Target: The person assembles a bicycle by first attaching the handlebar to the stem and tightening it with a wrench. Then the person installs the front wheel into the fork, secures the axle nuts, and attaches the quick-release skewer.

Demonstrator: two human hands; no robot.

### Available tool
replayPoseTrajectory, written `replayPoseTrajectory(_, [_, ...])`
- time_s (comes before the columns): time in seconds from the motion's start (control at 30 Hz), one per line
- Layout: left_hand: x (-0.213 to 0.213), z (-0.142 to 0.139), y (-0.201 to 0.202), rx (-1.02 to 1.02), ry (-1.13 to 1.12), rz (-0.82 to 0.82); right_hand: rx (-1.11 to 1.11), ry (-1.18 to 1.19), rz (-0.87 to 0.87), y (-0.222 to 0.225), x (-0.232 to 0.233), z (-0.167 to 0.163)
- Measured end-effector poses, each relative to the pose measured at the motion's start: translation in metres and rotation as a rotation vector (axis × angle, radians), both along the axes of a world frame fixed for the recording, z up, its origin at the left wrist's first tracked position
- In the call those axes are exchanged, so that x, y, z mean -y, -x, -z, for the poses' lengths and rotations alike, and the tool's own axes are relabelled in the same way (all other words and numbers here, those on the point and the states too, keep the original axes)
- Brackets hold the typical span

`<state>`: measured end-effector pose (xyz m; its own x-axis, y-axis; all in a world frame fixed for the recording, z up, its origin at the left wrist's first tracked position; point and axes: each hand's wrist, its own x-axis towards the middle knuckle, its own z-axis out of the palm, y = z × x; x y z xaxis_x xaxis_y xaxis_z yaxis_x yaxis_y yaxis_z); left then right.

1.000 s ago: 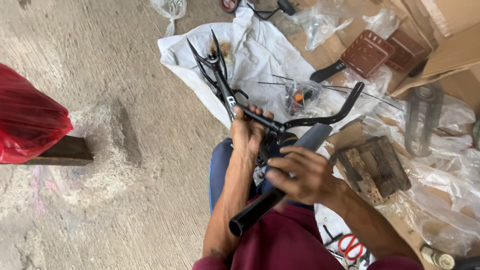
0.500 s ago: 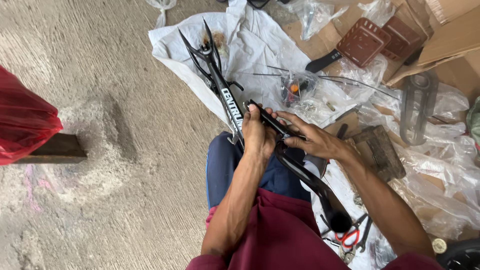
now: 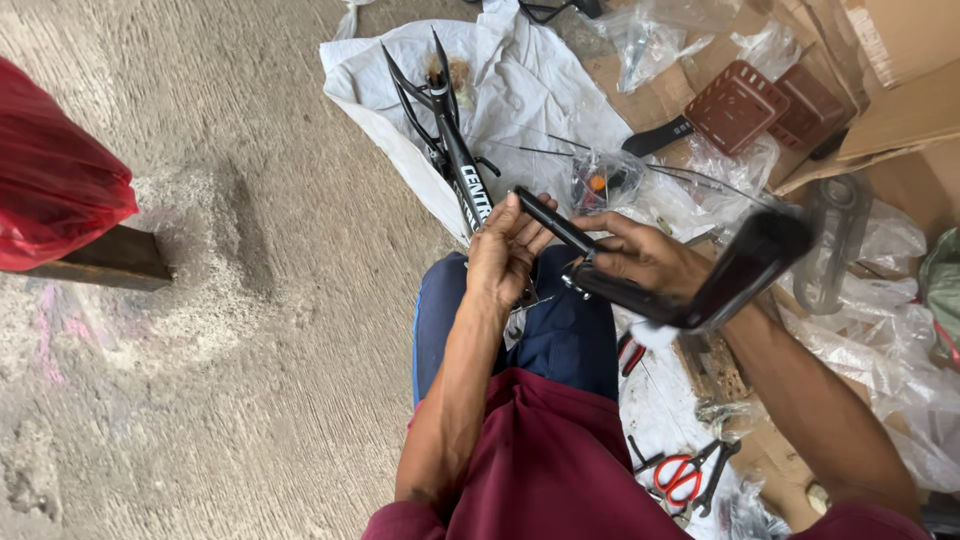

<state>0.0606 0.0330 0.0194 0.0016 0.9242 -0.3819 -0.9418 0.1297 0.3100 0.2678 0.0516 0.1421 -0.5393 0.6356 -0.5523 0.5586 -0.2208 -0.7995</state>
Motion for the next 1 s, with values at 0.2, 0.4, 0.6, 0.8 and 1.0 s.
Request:
replayPoseTrajectory(0.2, [-0.001,0.010,0.019,-0.147,-0.008,0.027,-0.142,-0.056,-0.168,-0.004,-0.018,0.007])
replayPoseTrajectory(0.4, [0.005,0.016,0.029,-0.230,-0.039,0.014,0.058,-0.250,-0.296,-0.008,-0.025,0.016])
replayPoseTrajectory(0.6, [0.016,0.029,0.045,-0.379,-0.175,0.063,0.077,-0.012,-0.325,-0.007,-0.048,0.007])
replayPoseTrajectory(0.8, [0.016,0.048,0.068,-0.746,-0.412,0.153,-0.014,-0.179,-0.546,0.001,-0.070,-0.014])
replayPoseTrajectory(1.0, [0.026,0.062,0.068,-1.017,-0.526,0.170,0.281,-0.219,-0.633,0.032,-0.079,-0.036])
